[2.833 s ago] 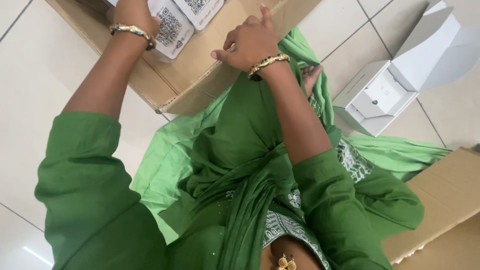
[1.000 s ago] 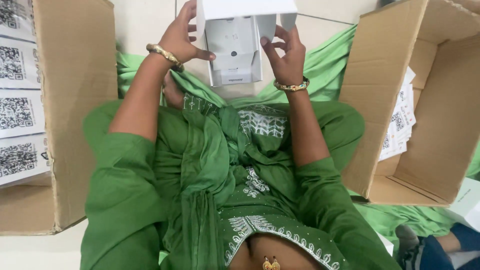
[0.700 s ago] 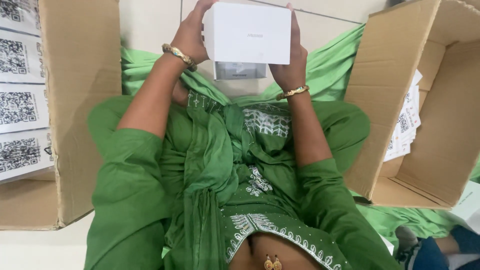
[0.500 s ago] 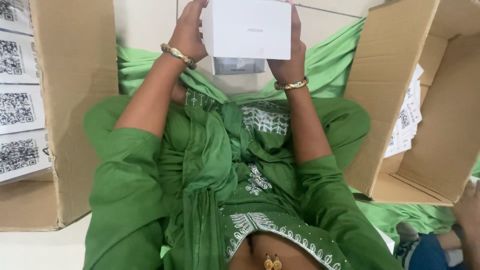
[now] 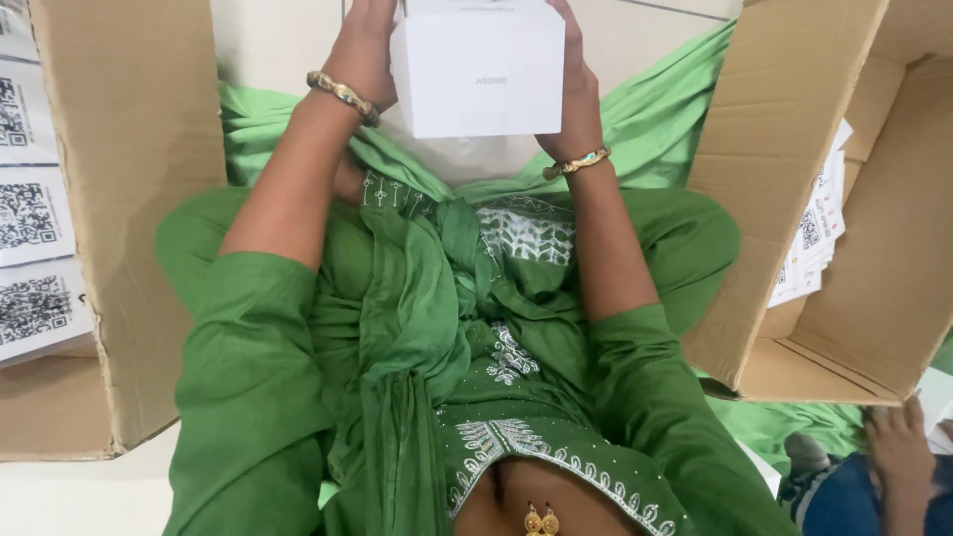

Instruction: The person sits on the floor and packs small white boxes into a larger cardboard box. They repeatedly open the small boxes, remove a card with a QR code, place the card into the larger box, and then place the small box into the larger box.

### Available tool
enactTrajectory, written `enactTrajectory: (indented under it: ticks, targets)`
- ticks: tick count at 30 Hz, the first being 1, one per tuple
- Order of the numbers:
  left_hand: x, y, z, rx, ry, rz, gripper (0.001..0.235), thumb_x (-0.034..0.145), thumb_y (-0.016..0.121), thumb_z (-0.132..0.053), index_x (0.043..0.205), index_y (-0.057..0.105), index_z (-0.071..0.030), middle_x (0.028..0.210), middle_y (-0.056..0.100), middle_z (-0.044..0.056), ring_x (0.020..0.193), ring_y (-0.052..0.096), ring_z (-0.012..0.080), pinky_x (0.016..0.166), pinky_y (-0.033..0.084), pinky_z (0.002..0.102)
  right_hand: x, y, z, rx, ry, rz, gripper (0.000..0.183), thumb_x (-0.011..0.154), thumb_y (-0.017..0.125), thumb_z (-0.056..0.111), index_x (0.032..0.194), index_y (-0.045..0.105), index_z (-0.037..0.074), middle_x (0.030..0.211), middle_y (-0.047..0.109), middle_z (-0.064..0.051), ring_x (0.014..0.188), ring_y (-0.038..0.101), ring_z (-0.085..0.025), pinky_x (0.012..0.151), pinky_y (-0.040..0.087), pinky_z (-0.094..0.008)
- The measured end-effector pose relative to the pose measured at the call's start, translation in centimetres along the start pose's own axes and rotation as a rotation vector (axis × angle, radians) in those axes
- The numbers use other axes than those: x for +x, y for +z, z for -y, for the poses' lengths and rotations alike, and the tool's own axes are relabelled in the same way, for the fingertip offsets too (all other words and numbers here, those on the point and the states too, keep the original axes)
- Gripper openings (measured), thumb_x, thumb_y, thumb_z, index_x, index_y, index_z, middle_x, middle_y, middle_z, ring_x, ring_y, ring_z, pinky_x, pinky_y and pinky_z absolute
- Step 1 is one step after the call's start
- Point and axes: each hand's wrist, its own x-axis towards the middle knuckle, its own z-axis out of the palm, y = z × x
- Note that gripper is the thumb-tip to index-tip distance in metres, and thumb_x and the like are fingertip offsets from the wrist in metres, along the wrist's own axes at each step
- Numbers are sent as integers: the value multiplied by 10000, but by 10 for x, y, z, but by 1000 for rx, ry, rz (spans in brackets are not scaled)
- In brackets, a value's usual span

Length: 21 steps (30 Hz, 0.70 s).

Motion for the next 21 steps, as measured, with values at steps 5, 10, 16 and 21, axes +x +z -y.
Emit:
enactTrajectory:
  ticks: [5,10,16,21]
  targets:
    - [3,-38,-36,-114,-342,291,946,669,664,120,1525,384,-169,1449,452,207,1173,633,372,887,597,415,5,-15,11,6,-78,56,825,1016,722,41,1642,220,229,1560,561,-211,1306,703,-365,1073,592,-419]
    - [-5,-17,-21,141,-289,488,1107,692,582,181,1642,152,-192,1431,469,270,1208,549,471,987,469,483,2,-16,2,-212,189,531,1126,716,677,-105,1624,159,313,1581,335,-279,1308,504,-470,983,533,-453]
    - [11,20,6,287,-480,459,687,953,513,-10,1603,308,-90,1374,576,292,1246,589,459,1051,488,502,2,24,-45,-6,125,292,888,977,514,-99,1665,271,406,1615,552,-185,1401,622,-391,1065,574,-413]
    - [-35,84,117,-45,-774,262,520,1096,456,-441,1346,590,-5,1298,639,221,1158,604,375,995,468,450,3,14,-36,523,860,284,650,1055,610,345,1629,346,194,1435,627,-159,1176,719,-329,869,631,-476]
